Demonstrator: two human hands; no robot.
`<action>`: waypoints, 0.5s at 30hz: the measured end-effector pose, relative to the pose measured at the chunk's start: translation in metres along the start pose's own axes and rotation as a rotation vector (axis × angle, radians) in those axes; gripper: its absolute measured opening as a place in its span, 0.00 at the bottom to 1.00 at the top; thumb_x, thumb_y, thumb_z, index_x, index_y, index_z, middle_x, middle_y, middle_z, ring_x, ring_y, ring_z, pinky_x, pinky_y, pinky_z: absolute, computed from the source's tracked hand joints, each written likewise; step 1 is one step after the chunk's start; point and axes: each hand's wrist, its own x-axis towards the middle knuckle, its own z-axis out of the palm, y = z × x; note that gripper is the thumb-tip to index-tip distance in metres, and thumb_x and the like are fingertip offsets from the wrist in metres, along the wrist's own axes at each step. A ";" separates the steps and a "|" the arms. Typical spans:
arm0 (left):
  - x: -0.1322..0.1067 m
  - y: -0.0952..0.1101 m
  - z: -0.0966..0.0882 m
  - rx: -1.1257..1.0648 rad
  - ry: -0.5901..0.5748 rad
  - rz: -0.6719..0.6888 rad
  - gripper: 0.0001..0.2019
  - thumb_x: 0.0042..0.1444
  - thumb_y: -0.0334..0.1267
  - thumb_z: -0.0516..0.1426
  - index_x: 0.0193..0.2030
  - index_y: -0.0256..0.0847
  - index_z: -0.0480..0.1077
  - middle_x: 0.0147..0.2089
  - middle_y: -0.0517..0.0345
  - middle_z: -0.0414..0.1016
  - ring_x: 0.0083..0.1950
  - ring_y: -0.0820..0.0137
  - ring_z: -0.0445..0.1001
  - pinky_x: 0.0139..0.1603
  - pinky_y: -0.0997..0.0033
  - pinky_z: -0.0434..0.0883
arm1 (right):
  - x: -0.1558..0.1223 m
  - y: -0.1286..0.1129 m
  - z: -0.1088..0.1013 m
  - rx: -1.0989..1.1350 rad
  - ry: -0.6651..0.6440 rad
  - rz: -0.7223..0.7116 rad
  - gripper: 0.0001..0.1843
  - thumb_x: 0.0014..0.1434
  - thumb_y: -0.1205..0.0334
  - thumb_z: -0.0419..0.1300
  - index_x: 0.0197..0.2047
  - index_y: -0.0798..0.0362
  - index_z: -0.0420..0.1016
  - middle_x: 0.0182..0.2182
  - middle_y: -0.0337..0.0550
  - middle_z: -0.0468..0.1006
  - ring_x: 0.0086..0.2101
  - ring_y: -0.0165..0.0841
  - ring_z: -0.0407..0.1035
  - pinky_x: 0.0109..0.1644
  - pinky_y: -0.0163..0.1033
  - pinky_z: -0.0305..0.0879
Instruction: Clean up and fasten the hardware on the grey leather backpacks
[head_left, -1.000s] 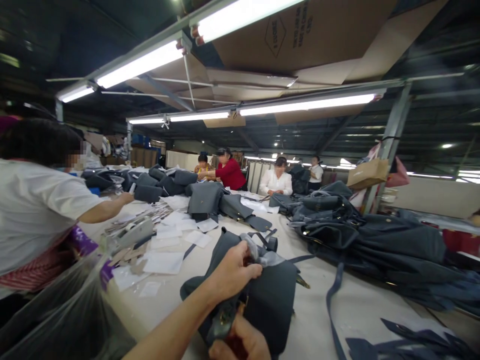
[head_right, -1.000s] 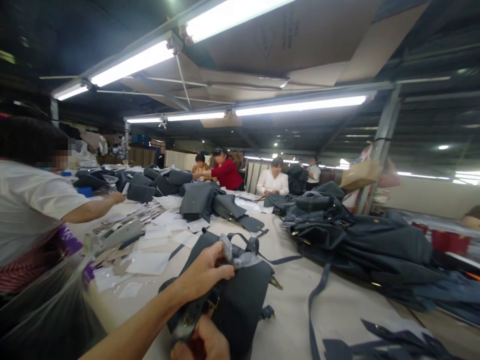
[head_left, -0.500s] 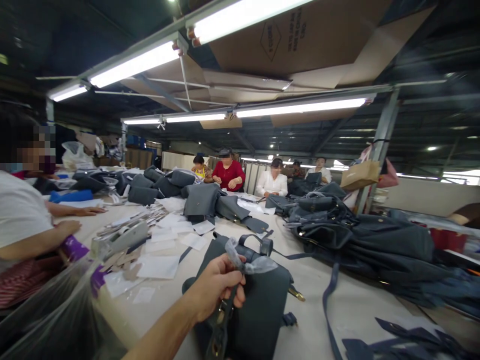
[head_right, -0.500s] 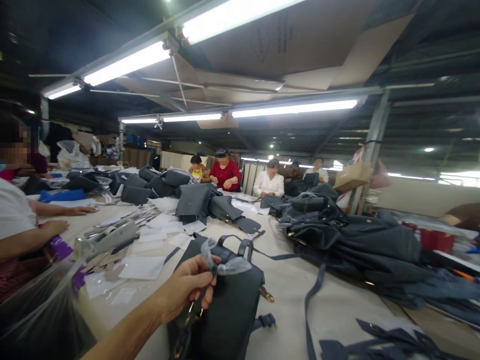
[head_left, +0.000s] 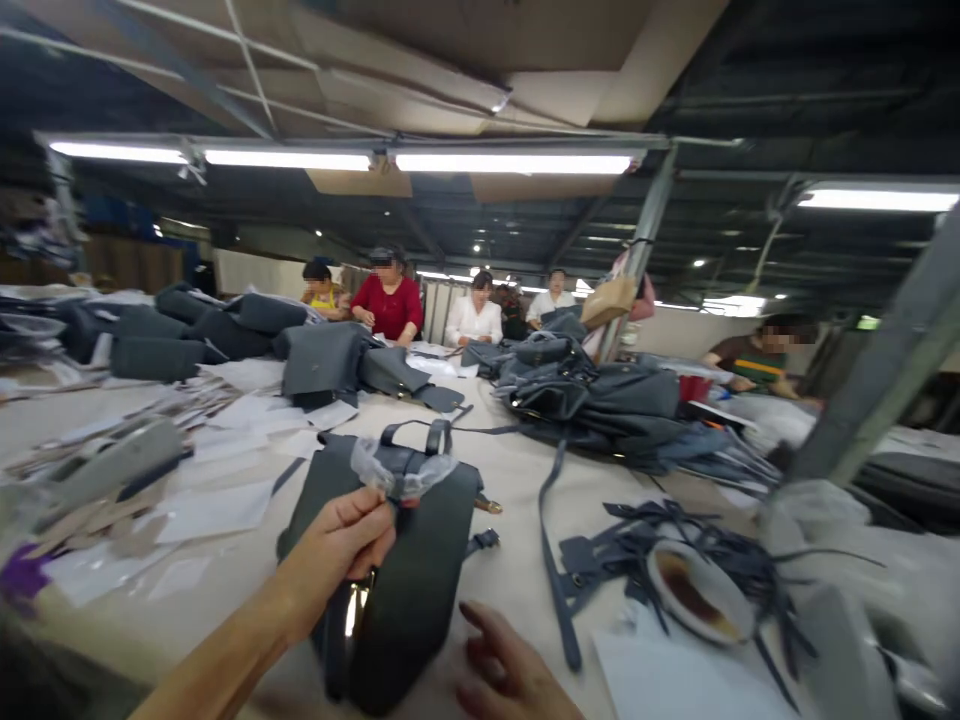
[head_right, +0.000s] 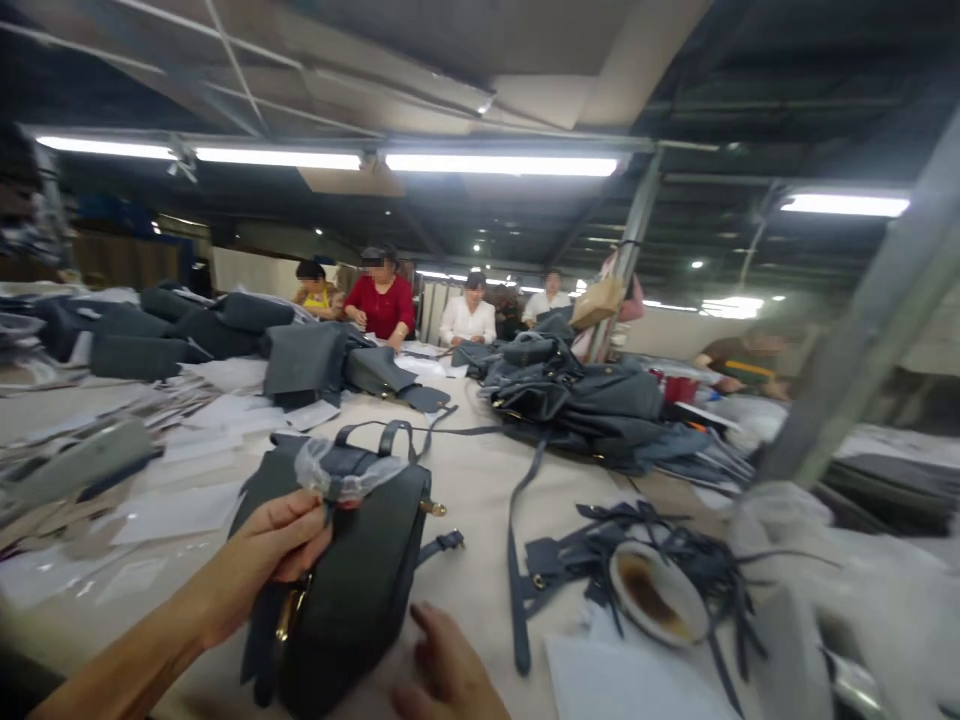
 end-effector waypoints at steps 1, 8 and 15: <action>0.005 -0.003 0.007 -0.009 0.010 0.026 0.19 0.49 0.51 0.64 0.36 0.35 0.73 0.16 0.70 0.55 0.18 0.82 0.44 0.19 0.77 0.39 | 0.008 -0.004 -0.002 0.025 -0.002 0.018 0.35 0.48 0.61 0.68 0.60 0.48 0.68 0.50 0.47 0.79 0.50 0.45 0.73 0.45 0.41 0.72; 0.061 -0.023 0.052 -0.234 0.123 0.203 0.17 0.47 0.47 0.65 0.37 0.37 0.72 0.17 0.72 0.53 0.18 0.82 0.45 0.18 0.81 0.43 | 0.022 -0.047 -0.025 -0.319 0.155 -0.247 0.19 0.58 0.64 0.56 0.52 0.49 0.75 0.50 0.48 0.79 0.47 0.41 0.73 0.50 0.45 0.69; 0.090 -0.035 0.054 -0.249 0.114 0.256 0.15 0.48 0.44 0.64 0.39 0.36 0.72 0.18 0.71 0.56 0.17 0.83 0.46 0.16 0.83 0.44 | -0.072 0.029 -0.137 -0.869 0.480 -0.141 0.15 0.60 0.56 0.53 0.41 0.49 0.80 0.37 0.49 0.84 0.38 0.43 0.78 0.45 0.45 0.72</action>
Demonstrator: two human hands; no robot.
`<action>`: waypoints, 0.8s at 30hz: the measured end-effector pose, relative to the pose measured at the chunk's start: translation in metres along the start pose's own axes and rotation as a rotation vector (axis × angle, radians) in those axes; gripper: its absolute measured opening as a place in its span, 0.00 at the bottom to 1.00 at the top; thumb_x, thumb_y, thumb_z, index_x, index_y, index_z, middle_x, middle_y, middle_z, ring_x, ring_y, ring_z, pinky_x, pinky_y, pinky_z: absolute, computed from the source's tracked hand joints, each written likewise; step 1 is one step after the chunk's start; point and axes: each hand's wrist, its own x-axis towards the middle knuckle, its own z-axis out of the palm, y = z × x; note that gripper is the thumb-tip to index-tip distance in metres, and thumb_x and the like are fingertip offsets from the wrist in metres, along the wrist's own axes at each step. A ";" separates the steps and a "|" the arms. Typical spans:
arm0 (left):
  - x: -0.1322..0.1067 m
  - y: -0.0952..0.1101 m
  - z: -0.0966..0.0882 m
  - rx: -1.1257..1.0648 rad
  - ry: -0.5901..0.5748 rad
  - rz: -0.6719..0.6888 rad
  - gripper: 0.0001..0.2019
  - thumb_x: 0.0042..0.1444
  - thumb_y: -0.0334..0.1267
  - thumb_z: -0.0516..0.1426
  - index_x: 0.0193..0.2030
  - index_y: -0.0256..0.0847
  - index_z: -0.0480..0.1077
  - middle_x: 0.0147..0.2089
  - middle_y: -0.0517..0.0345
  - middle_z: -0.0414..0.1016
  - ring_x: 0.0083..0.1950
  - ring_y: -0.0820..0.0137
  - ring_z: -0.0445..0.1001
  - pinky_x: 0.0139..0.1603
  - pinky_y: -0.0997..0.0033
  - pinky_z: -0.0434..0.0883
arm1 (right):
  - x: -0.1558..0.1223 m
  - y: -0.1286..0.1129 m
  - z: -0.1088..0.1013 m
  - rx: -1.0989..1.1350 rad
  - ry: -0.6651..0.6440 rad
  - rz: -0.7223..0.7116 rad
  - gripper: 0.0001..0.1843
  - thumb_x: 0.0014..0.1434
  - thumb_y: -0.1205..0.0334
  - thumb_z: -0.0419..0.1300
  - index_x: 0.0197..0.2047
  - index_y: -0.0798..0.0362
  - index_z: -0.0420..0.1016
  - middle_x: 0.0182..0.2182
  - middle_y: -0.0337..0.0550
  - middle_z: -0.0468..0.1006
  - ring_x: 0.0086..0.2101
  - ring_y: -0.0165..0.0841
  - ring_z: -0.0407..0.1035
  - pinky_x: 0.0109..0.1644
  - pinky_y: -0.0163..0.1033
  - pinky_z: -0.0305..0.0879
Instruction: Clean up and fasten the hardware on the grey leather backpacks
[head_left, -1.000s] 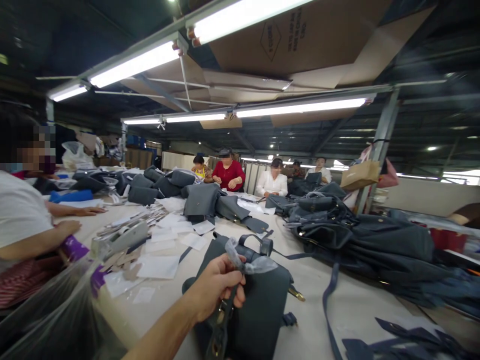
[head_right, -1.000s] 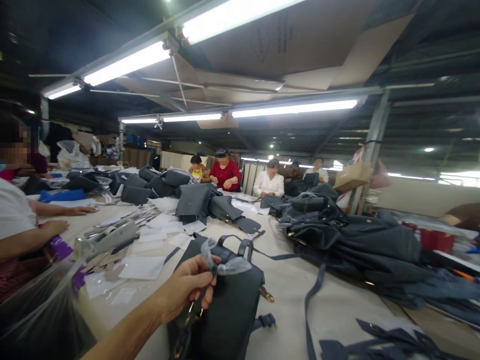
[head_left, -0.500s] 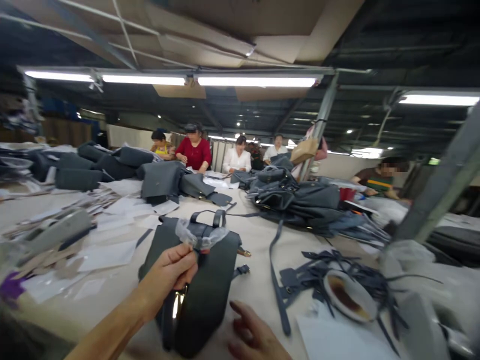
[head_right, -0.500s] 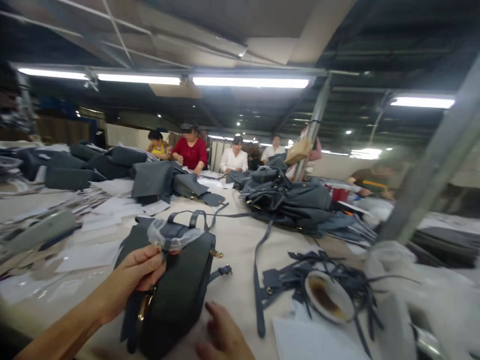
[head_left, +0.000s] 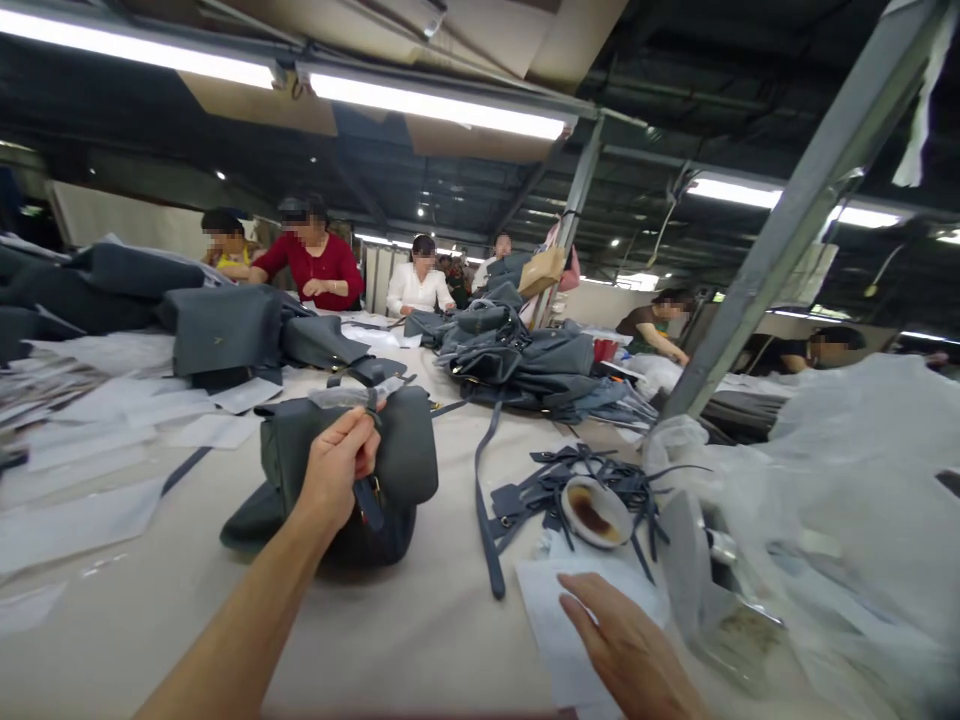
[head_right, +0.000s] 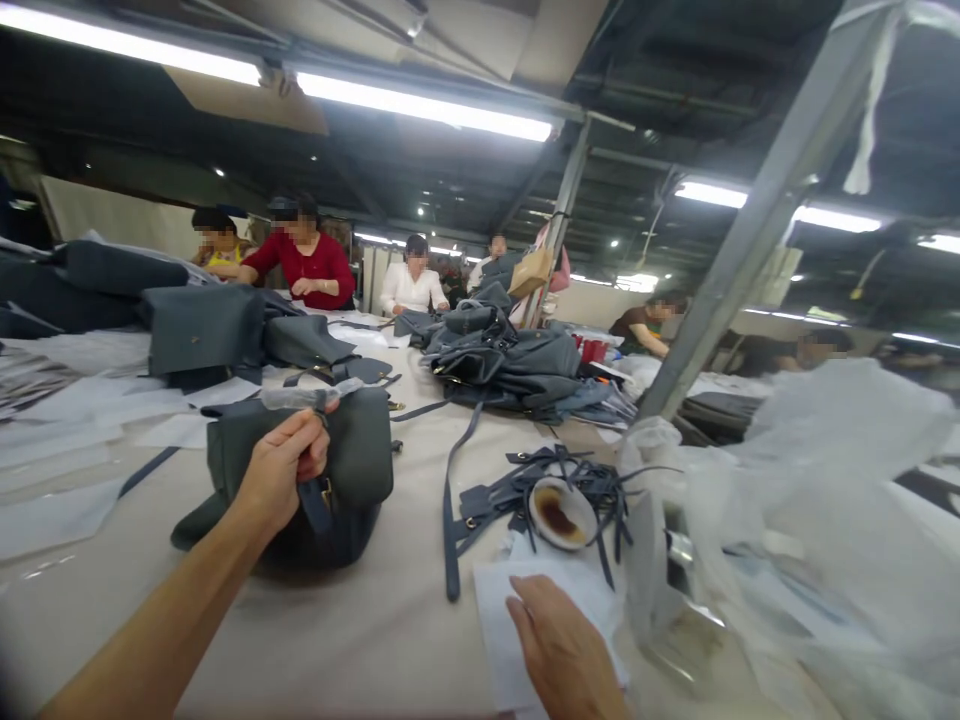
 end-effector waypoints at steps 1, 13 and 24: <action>0.000 -0.002 0.000 0.006 -0.019 -0.015 0.15 0.49 0.44 0.64 0.40 0.36 0.72 0.18 0.71 0.56 0.17 0.83 0.46 0.16 0.83 0.44 | -0.008 0.019 -0.003 -0.062 0.027 0.026 0.17 0.60 0.55 0.52 0.44 0.49 0.79 0.36 0.49 0.84 0.37 0.43 0.78 0.44 0.45 0.73; -0.006 -0.004 -0.008 0.050 -0.076 -0.094 0.18 0.47 0.44 0.65 0.42 0.36 0.73 0.19 0.70 0.57 0.17 0.83 0.47 0.16 0.83 0.44 | 0.083 0.080 -0.004 -0.493 -0.100 0.258 0.12 0.60 0.57 0.55 0.34 0.50 0.80 0.25 0.47 0.82 0.28 0.41 0.77 0.30 0.41 0.66; -0.006 -0.003 -0.004 0.056 -0.106 -0.105 0.16 0.48 0.45 0.66 0.39 0.34 0.74 0.18 0.70 0.56 0.17 0.83 0.46 0.16 0.82 0.44 | -0.005 0.017 0.005 -0.696 -0.062 0.180 0.16 0.63 0.55 0.54 0.42 0.55 0.79 0.44 0.58 0.80 0.41 0.50 0.74 0.39 0.48 0.68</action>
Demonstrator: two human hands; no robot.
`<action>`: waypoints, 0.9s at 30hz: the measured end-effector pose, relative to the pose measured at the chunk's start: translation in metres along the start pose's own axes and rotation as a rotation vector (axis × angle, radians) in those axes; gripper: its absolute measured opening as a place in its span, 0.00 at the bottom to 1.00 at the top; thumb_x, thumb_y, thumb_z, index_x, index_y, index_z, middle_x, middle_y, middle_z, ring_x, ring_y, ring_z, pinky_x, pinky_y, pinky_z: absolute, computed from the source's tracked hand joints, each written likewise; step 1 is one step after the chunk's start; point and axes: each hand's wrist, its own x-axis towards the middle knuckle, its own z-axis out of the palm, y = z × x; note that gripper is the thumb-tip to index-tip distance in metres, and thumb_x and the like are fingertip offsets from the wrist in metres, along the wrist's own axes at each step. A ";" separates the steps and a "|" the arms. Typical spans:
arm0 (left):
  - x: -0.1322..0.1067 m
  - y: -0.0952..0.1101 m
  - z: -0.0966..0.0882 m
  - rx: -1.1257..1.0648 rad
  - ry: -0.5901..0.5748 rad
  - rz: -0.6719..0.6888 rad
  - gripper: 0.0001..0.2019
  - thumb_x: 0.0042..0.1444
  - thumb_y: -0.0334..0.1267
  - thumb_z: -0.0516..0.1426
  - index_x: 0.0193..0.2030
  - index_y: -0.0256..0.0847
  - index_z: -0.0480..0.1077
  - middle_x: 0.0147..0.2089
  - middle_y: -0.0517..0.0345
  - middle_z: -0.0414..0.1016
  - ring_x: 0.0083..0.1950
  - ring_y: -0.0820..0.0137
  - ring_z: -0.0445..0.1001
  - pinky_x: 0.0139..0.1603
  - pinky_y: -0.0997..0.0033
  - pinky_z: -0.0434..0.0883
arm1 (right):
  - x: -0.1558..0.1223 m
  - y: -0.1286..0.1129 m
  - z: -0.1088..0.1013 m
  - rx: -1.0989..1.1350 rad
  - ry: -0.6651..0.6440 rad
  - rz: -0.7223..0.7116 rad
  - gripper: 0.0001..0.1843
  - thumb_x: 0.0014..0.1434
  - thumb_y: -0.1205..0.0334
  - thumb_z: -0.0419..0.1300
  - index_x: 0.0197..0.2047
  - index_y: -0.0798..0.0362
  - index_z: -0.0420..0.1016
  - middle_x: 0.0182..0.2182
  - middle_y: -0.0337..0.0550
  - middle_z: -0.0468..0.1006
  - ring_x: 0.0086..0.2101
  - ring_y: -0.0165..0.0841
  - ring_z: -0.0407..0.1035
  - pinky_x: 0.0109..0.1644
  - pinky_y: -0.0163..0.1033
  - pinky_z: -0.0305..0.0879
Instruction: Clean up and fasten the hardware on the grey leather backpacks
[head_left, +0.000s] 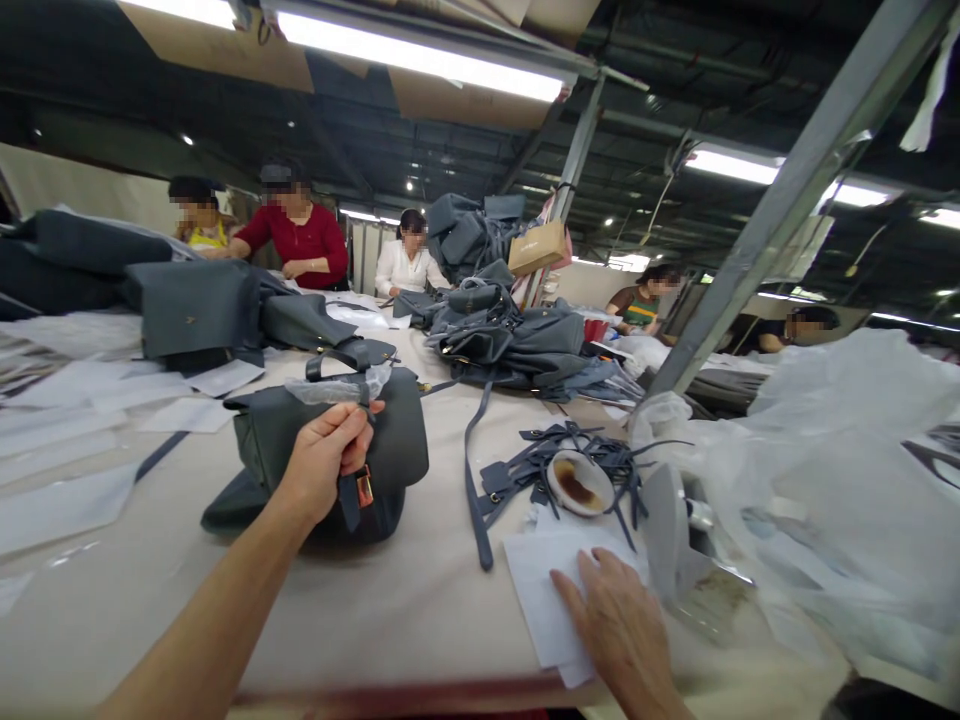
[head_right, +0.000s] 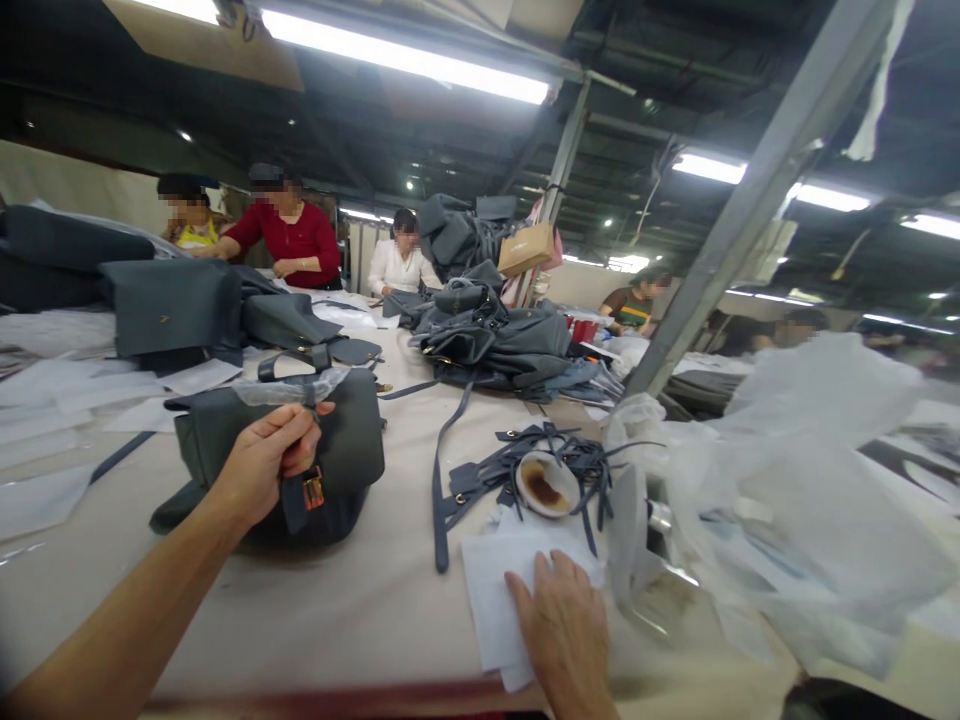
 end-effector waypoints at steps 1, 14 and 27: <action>0.000 0.000 0.000 -0.002 0.000 -0.002 0.16 0.48 0.45 0.66 0.38 0.34 0.74 0.19 0.70 0.56 0.17 0.83 0.46 0.16 0.82 0.45 | -0.006 -0.004 0.003 -0.021 0.007 0.000 0.14 0.62 0.57 0.56 0.42 0.55 0.80 0.44 0.58 0.80 0.42 0.50 0.74 0.39 0.48 0.68; -0.005 0.007 -0.002 -0.044 -0.010 -0.025 0.16 0.47 0.44 0.67 0.36 0.34 0.72 0.21 0.68 0.60 0.18 0.83 0.49 0.15 0.82 0.49 | -0.007 0.011 0.032 0.325 0.146 -0.094 0.14 0.61 0.57 0.55 0.45 0.49 0.78 0.50 0.52 0.79 0.49 0.46 0.73 0.51 0.49 0.68; -0.002 0.008 -0.006 -0.060 -0.067 -0.065 0.16 0.48 0.45 0.66 0.35 0.34 0.72 0.21 0.68 0.60 0.18 0.84 0.50 0.15 0.84 0.50 | 0.018 0.016 0.022 1.146 -0.110 0.269 0.37 0.43 0.56 0.60 0.58 0.51 0.60 0.48 0.49 0.70 0.33 0.37 0.75 0.35 0.39 0.71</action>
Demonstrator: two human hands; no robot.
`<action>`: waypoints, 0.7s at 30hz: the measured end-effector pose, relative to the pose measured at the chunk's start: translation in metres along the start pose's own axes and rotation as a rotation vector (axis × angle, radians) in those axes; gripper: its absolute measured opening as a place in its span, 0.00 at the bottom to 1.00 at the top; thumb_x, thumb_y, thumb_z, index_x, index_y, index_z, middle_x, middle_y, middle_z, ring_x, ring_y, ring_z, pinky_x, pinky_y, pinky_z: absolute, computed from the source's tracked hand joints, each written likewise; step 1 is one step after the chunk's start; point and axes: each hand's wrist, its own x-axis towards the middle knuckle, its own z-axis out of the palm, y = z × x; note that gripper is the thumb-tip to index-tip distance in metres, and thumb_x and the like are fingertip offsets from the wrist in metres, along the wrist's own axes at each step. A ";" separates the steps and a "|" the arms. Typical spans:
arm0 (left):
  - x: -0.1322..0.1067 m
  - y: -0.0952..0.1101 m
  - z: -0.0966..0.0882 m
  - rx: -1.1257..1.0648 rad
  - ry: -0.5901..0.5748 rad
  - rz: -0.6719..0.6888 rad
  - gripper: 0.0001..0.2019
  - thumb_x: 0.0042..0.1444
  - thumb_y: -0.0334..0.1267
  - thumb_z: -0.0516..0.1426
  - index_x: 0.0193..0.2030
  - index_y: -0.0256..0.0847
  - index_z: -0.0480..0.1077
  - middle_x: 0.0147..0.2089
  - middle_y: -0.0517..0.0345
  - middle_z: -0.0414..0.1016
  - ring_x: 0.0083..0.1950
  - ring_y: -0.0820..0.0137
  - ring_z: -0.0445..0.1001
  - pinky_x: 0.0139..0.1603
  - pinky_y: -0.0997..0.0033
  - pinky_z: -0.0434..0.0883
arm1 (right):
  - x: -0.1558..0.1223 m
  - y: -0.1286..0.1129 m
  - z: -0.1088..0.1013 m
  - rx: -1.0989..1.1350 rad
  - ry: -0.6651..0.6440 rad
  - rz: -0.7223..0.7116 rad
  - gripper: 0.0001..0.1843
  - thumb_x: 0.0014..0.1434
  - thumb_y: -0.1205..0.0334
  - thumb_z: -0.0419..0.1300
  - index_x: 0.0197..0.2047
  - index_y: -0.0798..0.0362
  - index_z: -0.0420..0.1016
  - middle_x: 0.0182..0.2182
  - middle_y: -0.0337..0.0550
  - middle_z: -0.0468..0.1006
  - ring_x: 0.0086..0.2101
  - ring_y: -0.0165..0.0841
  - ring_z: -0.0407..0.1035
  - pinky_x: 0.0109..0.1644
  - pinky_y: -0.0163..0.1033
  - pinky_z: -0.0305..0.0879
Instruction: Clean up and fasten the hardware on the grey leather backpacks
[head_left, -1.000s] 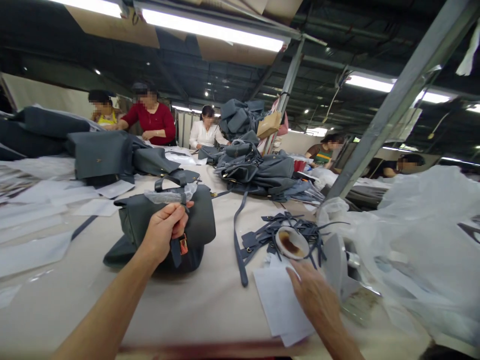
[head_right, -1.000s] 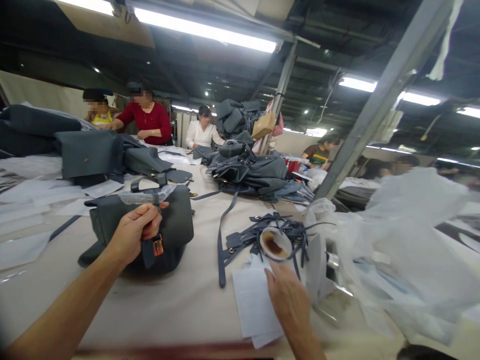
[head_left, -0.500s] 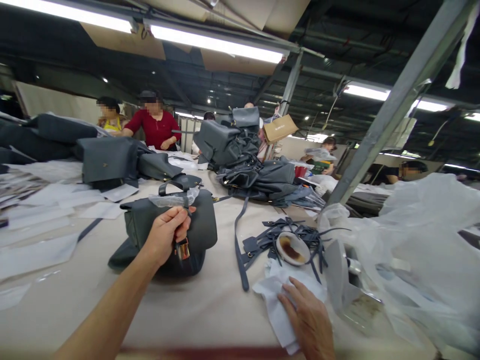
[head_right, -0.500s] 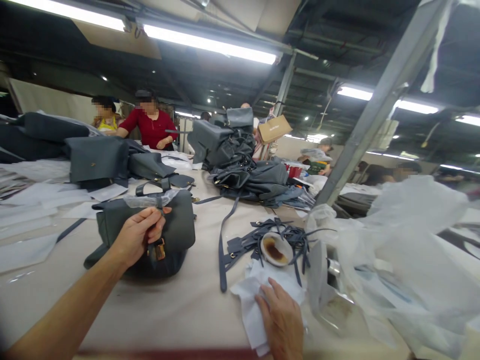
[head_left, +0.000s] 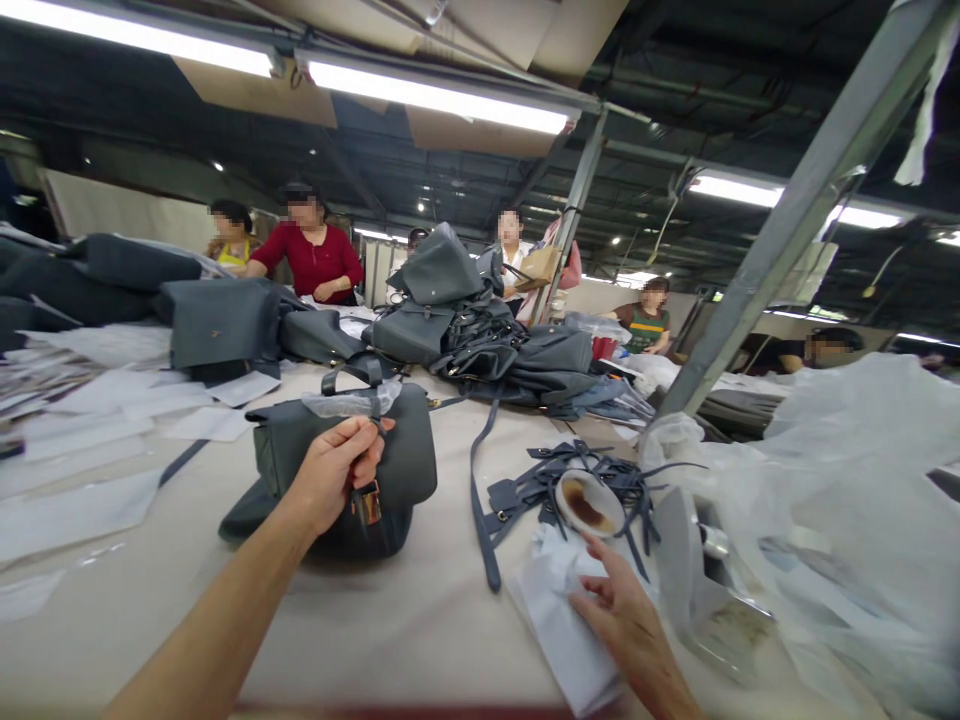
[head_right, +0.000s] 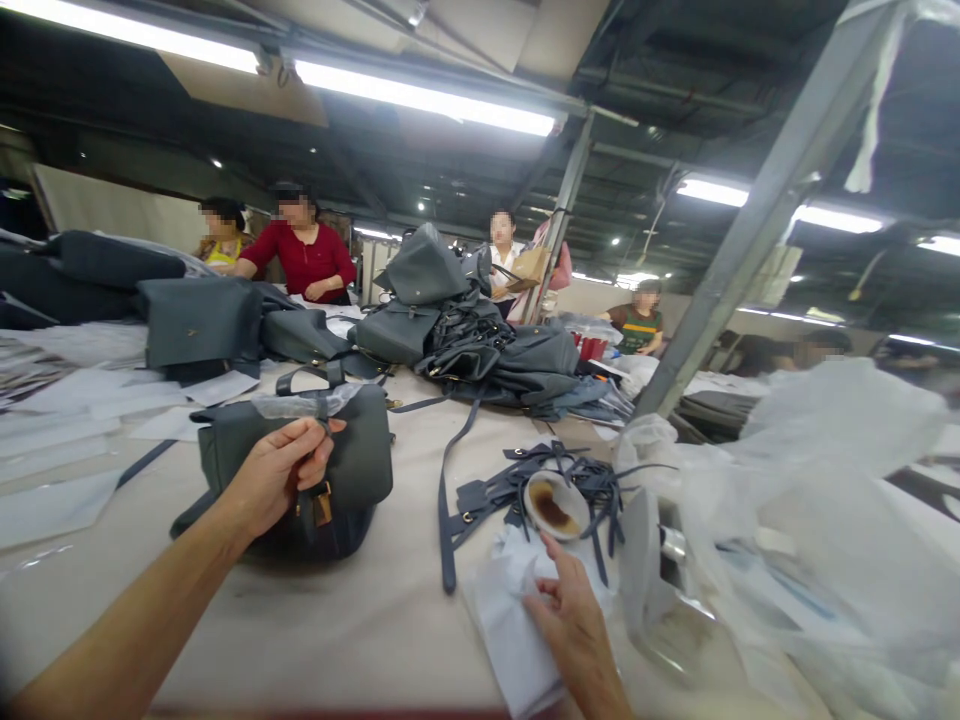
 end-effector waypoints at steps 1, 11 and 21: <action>0.001 -0.001 -0.001 0.000 -0.002 -0.001 0.15 0.49 0.44 0.66 0.35 0.34 0.72 0.21 0.68 0.60 0.18 0.84 0.50 0.16 0.84 0.51 | 0.001 0.000 -0.003 0.029 -0.014 0.040 0.36 0.43 0.55 0.60 0.57 0.51 0.60 0.44 0.46 0.72 0.32 0.36 0.75 0.33 0.38 0.70; 0.000 -0.002 -0.001 -0.004 0.009 -0.001 0.15 0.49 0.44 0.66 0.37 0.34 0.73 0.22 0.67 0.61 0.19 0.83 0.50 0.16 0.84 0.51 | 0.011 -0.010 -0.013 0.011 -0.159 0.094 0.13 0.42 0.55 0.62 0.33 0.50 0.72 0.20 0.34 0.73 0.23 0.33 0.66 0.28 0.38 0.59; -0.003 0.003 0.001 -0.008 -0.011 -0.004 0.15 0.48 0.42 0.67 0.38 0.34 0.74 0.23 0.65 0.64 0.20 0.81 0.56 0.18 0.83 0.57 | -0.002 -0.011 -0.026 -0.209 -0.180 0.056 0.13 0.42 0.54 0.61 0.32 0.50 0.73 0.23 0.38 0.75 0.28 0.37 0.69 0.33 0.40 0.62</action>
